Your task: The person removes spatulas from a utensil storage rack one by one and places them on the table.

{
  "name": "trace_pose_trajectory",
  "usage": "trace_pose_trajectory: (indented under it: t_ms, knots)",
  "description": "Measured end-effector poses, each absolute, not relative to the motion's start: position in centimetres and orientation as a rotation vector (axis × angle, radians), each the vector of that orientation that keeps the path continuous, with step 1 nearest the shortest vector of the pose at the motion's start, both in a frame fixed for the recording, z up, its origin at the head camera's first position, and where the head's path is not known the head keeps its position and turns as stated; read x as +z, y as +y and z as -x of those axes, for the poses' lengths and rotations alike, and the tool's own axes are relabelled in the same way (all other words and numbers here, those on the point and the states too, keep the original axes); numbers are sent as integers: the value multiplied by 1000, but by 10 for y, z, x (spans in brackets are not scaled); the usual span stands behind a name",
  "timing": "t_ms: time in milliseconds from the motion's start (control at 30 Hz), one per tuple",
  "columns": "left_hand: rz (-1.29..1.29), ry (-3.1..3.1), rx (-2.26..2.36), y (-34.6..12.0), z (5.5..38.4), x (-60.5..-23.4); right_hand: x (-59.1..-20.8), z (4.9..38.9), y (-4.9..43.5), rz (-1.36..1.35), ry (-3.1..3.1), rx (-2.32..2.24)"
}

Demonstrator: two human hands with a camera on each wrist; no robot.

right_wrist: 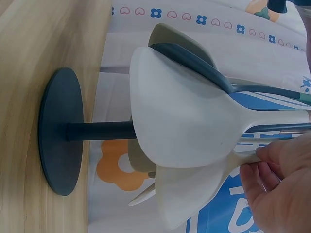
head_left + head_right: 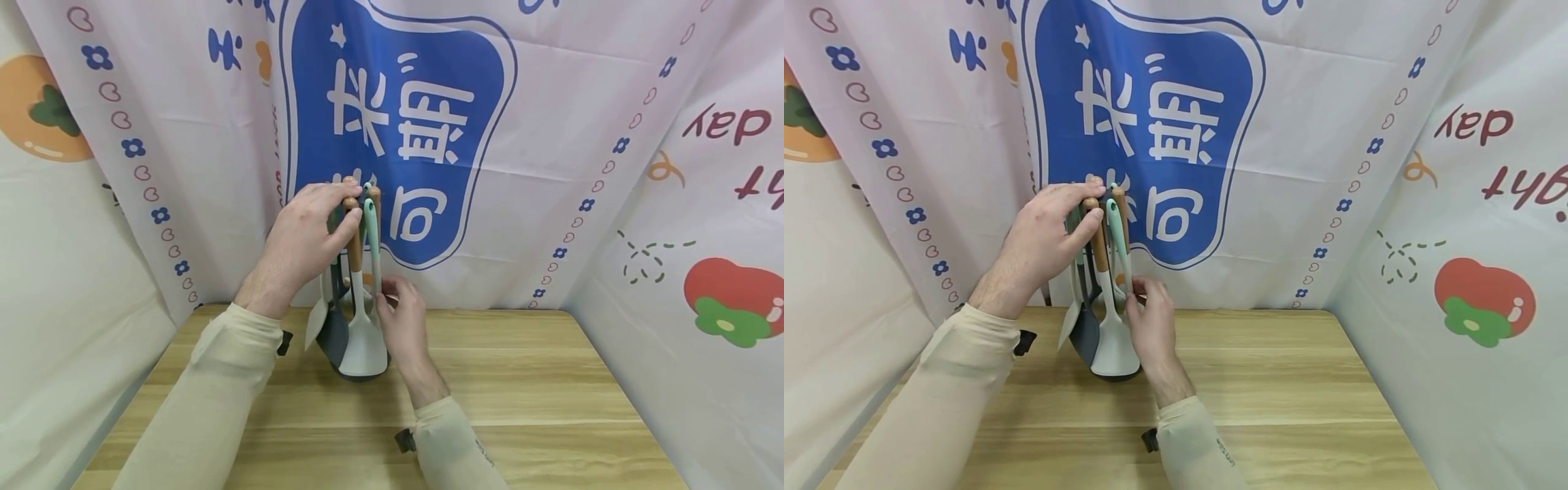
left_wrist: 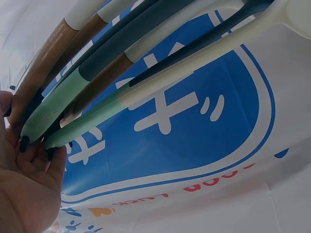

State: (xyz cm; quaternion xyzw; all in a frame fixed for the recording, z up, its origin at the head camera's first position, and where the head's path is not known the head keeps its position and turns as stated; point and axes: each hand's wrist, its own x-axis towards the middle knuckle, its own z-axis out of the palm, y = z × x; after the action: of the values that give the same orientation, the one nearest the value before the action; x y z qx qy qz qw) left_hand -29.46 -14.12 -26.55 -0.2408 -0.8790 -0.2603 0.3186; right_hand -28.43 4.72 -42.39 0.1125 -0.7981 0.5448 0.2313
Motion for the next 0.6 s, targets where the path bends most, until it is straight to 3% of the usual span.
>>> trace_pose_trajectory:
  t_ms: [600]
  knots:
    - [617,-2322,-675,-142,297,-265,-417,280,60,-248,-2180,1503]
